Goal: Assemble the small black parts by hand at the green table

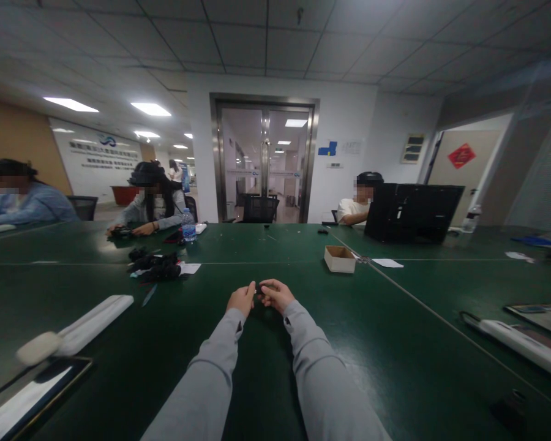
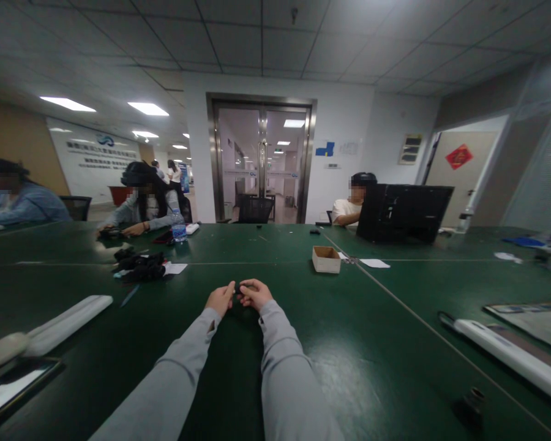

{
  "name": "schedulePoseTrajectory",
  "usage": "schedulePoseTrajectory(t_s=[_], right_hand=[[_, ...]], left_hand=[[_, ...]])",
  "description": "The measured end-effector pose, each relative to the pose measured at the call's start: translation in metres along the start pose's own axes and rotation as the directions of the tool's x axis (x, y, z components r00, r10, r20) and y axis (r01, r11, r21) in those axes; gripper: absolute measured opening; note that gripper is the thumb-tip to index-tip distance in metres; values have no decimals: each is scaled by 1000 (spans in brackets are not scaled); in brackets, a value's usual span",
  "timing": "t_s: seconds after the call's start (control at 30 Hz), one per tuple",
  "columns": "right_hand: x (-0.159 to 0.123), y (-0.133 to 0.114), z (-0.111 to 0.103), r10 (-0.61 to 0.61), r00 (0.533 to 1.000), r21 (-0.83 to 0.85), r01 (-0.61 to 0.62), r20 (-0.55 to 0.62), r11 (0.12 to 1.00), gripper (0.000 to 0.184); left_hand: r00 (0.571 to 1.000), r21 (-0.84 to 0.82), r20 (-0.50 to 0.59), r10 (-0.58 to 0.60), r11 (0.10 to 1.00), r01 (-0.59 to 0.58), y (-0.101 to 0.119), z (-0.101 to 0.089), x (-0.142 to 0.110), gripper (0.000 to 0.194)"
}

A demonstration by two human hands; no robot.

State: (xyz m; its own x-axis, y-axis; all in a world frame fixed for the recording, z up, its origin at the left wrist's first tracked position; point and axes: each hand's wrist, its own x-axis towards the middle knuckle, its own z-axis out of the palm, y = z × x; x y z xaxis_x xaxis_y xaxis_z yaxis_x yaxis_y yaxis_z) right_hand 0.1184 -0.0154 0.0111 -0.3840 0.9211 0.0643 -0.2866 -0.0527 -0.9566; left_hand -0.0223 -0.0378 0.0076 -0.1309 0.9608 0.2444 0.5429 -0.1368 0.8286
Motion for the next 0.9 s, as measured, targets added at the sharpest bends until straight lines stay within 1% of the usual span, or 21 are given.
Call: schedulePoseTrajectory(t_s=[0.13, 0.27, 0.33, 0.43, 0.47, 0.53, 0.6, 0.7, 0.77, 0.83, 0.9], right_hand=[[2, 0, -1, 21, 999, 20, -20, -33, 1000, 31], [4, -1, -1, 65, 991, 35, -61, -114, 998, 23], [4, -2, -1, 69, 987, 44, -63, -144, 997, 22], [3, -3, 0, 78, 982, 51, -70, -172, 996, 22], [3, -4, 0, 82, 981, 53, -73, -177, 996, 22], [2, -4, 1, 88, 981, 54, -79, -176, 995, 22], [2, -5, 1, 93, 985, 41, -88, -147, 995, 22], [1, -4, 2, 96, 992, 4, -96, -85, 995, 22], [2, -4, 2, 94, 993, -5, -95, -72, 996, 23], [2, -4, 2, 92, 992, 5, -92, -87, 996, 22], [3, -3, 1, 91, 991, 17, -89, -97, 996, 21]], left_hand=[[999, -100, 13, 42, 994, -40, -6, 4, 2, 46], [993, -165, -28, 113, 979, -117, -8, 9, 3, 32], [986, -229, -54, 158, 959, -167, -7, 9, 3, 24], [975, -320, -74, 207, 921, -220, -4, 9, 2, 24], [978, -343, -70, 197, 916, -209, -3, 9, 2, 27], [988, -372, -47, 145, 915, -152, -3, 9, 2, 31], [994, -370, -40, 98, 923, -106, -4, 10, 3, 32], [990, -302, -98, 105, 944, -130, -8, 10, 5, 24], [982, -263, -139, 126, 952, -160, -9, 10, 5, 18], [984, -262, -127, 123, 953, -153, -9, 10, 5, 19], [990, -280, -89, 112, 951, -133, -8, 10, 4, 21]])
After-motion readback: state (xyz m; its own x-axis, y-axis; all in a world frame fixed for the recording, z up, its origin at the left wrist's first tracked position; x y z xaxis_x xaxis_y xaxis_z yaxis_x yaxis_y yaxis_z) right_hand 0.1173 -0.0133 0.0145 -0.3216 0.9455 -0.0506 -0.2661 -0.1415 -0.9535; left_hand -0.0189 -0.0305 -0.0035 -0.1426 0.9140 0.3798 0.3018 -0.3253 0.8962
